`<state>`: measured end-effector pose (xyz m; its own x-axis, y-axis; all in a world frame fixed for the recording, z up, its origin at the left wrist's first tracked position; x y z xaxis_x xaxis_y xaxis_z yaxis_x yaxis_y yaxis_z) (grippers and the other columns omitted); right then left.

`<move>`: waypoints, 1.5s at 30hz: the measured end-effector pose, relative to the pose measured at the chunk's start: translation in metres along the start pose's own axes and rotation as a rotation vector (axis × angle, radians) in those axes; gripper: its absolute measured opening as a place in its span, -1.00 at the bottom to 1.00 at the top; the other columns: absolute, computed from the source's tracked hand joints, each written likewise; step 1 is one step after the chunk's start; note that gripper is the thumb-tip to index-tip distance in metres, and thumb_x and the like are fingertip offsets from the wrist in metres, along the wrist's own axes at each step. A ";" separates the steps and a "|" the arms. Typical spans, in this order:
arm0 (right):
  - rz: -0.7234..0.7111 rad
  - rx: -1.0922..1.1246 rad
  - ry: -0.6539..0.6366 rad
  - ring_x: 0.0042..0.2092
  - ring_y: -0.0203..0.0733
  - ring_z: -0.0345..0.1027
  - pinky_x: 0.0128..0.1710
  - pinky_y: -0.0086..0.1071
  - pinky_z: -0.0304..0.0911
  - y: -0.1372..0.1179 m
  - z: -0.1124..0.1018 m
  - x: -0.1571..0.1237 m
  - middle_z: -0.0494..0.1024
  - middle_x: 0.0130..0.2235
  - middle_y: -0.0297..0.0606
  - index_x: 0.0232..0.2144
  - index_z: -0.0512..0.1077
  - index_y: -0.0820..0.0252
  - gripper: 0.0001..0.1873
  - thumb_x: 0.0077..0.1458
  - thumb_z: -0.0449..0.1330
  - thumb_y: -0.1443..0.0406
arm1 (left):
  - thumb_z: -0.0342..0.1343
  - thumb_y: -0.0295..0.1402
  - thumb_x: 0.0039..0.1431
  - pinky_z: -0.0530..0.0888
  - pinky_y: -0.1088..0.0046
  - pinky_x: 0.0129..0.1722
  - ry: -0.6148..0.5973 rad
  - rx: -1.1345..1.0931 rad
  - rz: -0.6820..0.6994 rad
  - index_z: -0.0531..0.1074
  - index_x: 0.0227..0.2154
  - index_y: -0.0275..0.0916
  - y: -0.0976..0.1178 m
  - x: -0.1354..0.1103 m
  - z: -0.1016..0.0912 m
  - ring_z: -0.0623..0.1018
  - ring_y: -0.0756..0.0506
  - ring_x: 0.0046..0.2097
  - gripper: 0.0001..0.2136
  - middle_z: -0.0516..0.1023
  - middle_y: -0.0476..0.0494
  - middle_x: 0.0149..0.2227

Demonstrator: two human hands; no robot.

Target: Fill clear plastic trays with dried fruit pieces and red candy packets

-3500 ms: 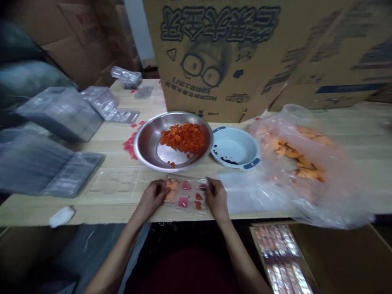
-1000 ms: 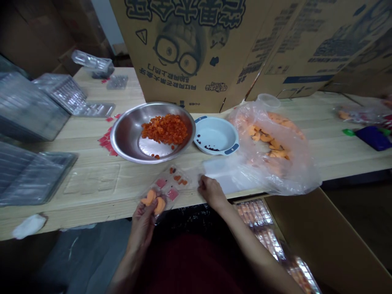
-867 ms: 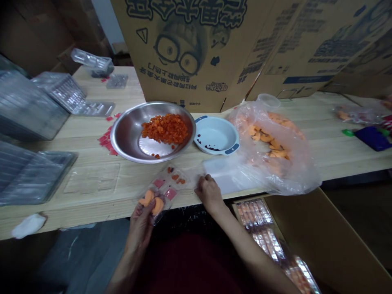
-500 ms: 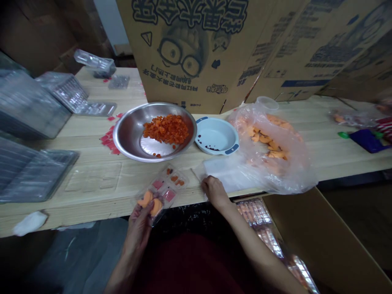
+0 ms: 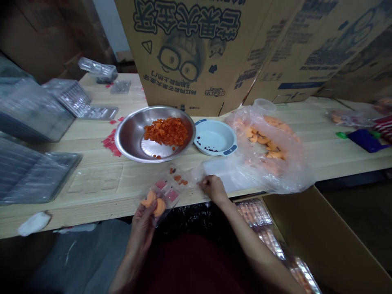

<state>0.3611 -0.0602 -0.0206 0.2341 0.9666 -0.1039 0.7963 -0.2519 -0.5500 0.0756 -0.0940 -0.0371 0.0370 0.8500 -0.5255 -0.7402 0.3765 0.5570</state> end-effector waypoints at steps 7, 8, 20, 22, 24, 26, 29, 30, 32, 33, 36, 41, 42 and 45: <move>-0.055 0.161 0.064 -0.51 -0.27 0.26 -0.46 -0.42 0.13 -0.007 -0.010 -0.005 0.45 -0.57 -0.33 -0.56 0.42 0.17 -0.75 0.02 0.08 0.16 | 0.52 -0.23 -0.04 0.55 0.48 -0.08 -0.039 0.156 0.101 0.53 -0.09 -0.24 -0.014 -0.012 0.013 0.68 -0.04 -0.16 -0.53 0.70 -0.08 -0.15; -0.058 0.175 0.097 -0.49 -0.26 0.27 -0.44 -0.42 0.15 -0.010 -0.012 -0.007 0.46 -0.55 -0.32 -0.53 0.42 0.16 -0.76 0.01 0.07 0.16 | 0.51 -0.22 -0.03 0.54 0.48 -0.06 -0.034 0.193 0.123 0.52 -0.06 -0.24 -0.017 -0.014 0.012 0.67 -0.05 -0.14 -0.52 0.70 -0.09 -0.13; -0.118 0.188 0.311 -0.43 -0.22 0.24 -0.36 -0.36 0.14 -0.034 0.014 -0.010 0.38 -0.47 -0.36 -0.47 0.27 0.09 -0.88 0.10 0.09 0.25 | 0.48 -0.13 -0.01 0.56 0.33 0.00 -0.081 0.391 0.074 0.53 -0.02 -0.27 -0.042 -0.016 0.001 0.67 -0.17 -0.07 -0.47 0.69 -0.25 -0.05; -0.133 0.186 0.310 -0.41 -0.21 0.25 -0.35 -0.36 0.14 -0.037 0.016 -0.009 0.39 -0.46 -0.35 -0.44 0.28 0.10 -0.88 0.14 0.09 0.25 | 0.48 -0.13 -0.02 0.56 0.35 -0.02 -0.105 0.415 0.068 0.54 -0.03 -0.28 -0.040 -0.011 0.001 0.67 -0.17 -0.09 -0.48 0.69 -0.24 -0.07; -0.160 0.183 0.306 -0.41 -0.21 0.25 -0.35 -0.36 0.14 -0.042 0.017 -0.012 0.39 -0.45 -0.35 -0.42 0.29 0.10 -0.85 0.20 0.09 0.24 | 0.48 -0.13 -0.01 0.54 0.37 -0.02 -0.136 0.436 0.077 0.55 -0.04 -0.28 -0.037 -0.005 0.003 0.66 -0.15 -0.08 -0.49 0.69 -0.23 -0.08; -0.218 0.173 0.281 -0.41 -0.21 0.25 -0.36 -0.36 0.14 -0.047 0.018 -0.019 0.38 -0.44 -0.35 -0.42 0.28 0.10 -0.81 0.26 0.08 0.23 | 0.47 -0.14 0.02 0.52 0.39 0.00 -0.164 0.429 0.078 0.55 -0.03 -0.28 -0.036 -0.001 0.008 0.65 -0.14 -0.07 -0.50 0.69 -0.22 -0.07; -0.346 0.097 0.213 -0.37 -0.20 0.29 -0.34 -0.36 0.19 -0.052 0.018 -0.032 0.41 -0.38 -0.32 -0.39 0.28 0.10 -0.80 0.33 0.04 0.29 | 0.45 -0.14 0.04 0.53 0.39 -0.04 -0.200 0.356 0.027 0.52 -0.03 -0.26 -0.039 0.003 0.017 0.66 -0.12 -0.13 -0.51 0.69 -0.19 -0.13; -0.375 0.036 0.211 -0.34 -0.18 0.31 -0.31 -0.35 0.22 -0.051 0.017 -0.036 0.43 -0.35 -0.29 -0.37 0.29 0.10 -0.81 0.34 0.03 0.32 | 0.45 -0.14 0.05 0.54 0.38 -0.07 -0.206 0.325 0.002 0.51 -0.04 -0.26 -0.040 0.003 0.020 0.66 -0.13 -0.15 -0.52 0.69 -0.19 -0.15; -0.391 -0.127 0.252 -0.28 -0.11 0.33 -0.27 -0.30 0.25 -0.046 0.012 -0.043 0.45 -0.30 -0.23 -0.34 0.31 0.11 -0.84 0.33 0.04 0.35 | 0.46 -0.14 0.03 0.54 0.37 -0.09 -0.202 0.268 -0.041 0.49 -0.07 -0.26 -0.045 0.002 0.027 0.67 -0.13 -0.17 -0.53 0.69 -0.19 -0.16; -0.384 -0.204 0.277 -0.27 -0.08 0.33 -0.26 -0.28 0.25 -0.044 0.010 -0.045 0.45 -0.30 -0.21 -0.33 0.32 0.11 -0.85 0.34 0.05 0.35 | 0.46 -0.15 0.02 0.54 0.37 -0.09 -0.196 0.248 -0.055 0.48 -0.08 -0.26 -0.047 0.001 0.030 0.67 -0.13 -0.16 -0.53 0.68 -0.19 -0.15; -0.394 -0.272 0.256 -0.25 -0.05 0.35 -0.24 -0.25 0.27 -0.043 0.007 -0.055 0.46 -0.28 -0.18 -0.31 0.35 0.12 -0.83 0.36 0.04 0.36 | 0.47 -0.16 0.02 0.53 0.40 -0.12 -0.200 0.254 -0.046 0.47 -0.12 -0.25 -0.053 -0.002 0.042 0.64 -0.09 -0.20 -0.56 0.67 -0.15 -0.17; -0.461 -0.041 0.161 -0.24 -0.09 0.35 -0.20 -0.27 0.29 -0.066 0.015 -0.070 0.48 -0.26 -0.19 -0.30 0.35 0.13 -0.79 0.39 -0.01 0.39 | 0.40 -0.14 0.12 0.49 0.39 -0.02 -0.258 0.353 0.055 0.50 -0.14 -0.24 -0.053 -0.002 0.062 0.61 -0.10 -0.12 -0.64 0.63 -0.13 -0.17; -0.455 -0.011 0.155 -0.24 -0.09 0.35 -0.21 -0.28 0.28 -0.070 0.014 -0.071 0.47 -0.28 -0.20 -0.30 0.35 0.13 -0.79 0.39 0.00 0.39 | 0.36 -0.12 0.16 0.48 0.35 0.05 -0.279 0.380 0.054 0.51 -0.08 -0.23 -0.051 -0.002 0.062 0.60 -0.13 -0.05 -0.63 0.63 -0.17 -0.11; -0.406 0.039 0.152 -0.26 -0.11 0.33 -0.21 -0.28 0.26 -0.074 0.009 -0.072 0.46 -0.30 -0.23 -0.32 0.34 0.14 -0.79 0.38 0.02 0.41 | 0.33 -0.08 0.19 0.41 0.26 0.21 -0.335 0.556 0.078 0.57 -0.01 -0.17 -0.036 -0.004 0.055 0.54 -0.21 0.13 -0.61 0.61 -0.23 0.02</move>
<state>0.2801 -0.1111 0.0207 -0.0123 0.9684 0.2492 0.8197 0.1525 -0.5521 0.1392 -0.0905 -0.0200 0.2706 0.9174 -0.2917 -0.2950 0.3674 0.8820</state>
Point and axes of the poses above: each hand's wrist, its own x-axis towards the middle knuckle, its own z-axis out of the palm, y = z × x, the point moved 2 cm from there along x, towards the middle knuckle
